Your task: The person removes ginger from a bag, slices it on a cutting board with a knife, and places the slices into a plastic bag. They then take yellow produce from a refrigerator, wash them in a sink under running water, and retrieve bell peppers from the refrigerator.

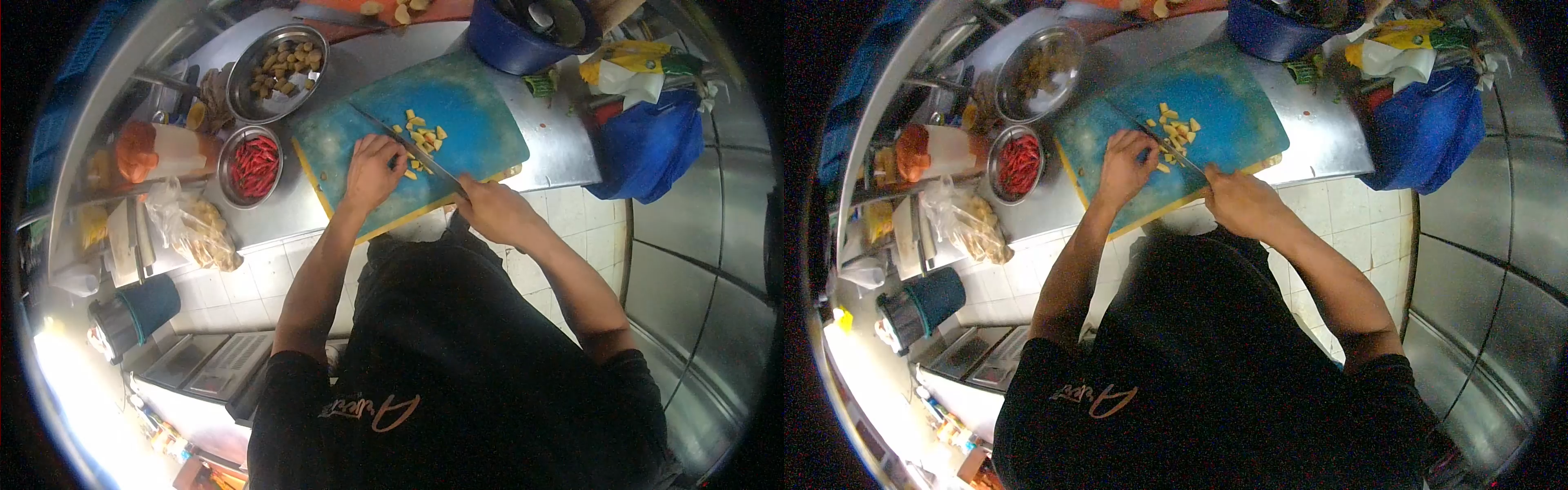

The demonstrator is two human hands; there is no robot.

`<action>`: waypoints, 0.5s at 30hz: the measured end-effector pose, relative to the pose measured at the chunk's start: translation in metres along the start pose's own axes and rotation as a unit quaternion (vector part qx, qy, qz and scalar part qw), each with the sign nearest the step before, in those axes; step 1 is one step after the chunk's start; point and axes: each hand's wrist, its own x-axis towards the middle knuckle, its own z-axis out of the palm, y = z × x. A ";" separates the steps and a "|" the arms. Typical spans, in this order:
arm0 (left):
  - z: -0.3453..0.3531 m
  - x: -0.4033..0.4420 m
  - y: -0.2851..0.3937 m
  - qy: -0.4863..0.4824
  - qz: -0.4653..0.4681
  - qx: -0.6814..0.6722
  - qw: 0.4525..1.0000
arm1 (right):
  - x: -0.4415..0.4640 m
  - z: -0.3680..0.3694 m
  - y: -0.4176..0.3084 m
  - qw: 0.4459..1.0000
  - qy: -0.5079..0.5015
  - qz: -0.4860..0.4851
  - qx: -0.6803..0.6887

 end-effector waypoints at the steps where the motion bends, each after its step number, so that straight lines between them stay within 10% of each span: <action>1: 0.000 0.001 0.000 -0.001 -0.001 -0.001 1.000 | 0.001 0.002 0.000 1.000 -0.004 0.012 -0.001; 15: -0.006 0.033 0.001 0.038 -0.010 0.012 0.999 | 0.011 0.004 0.015 0.982 0.135 0.014 0.132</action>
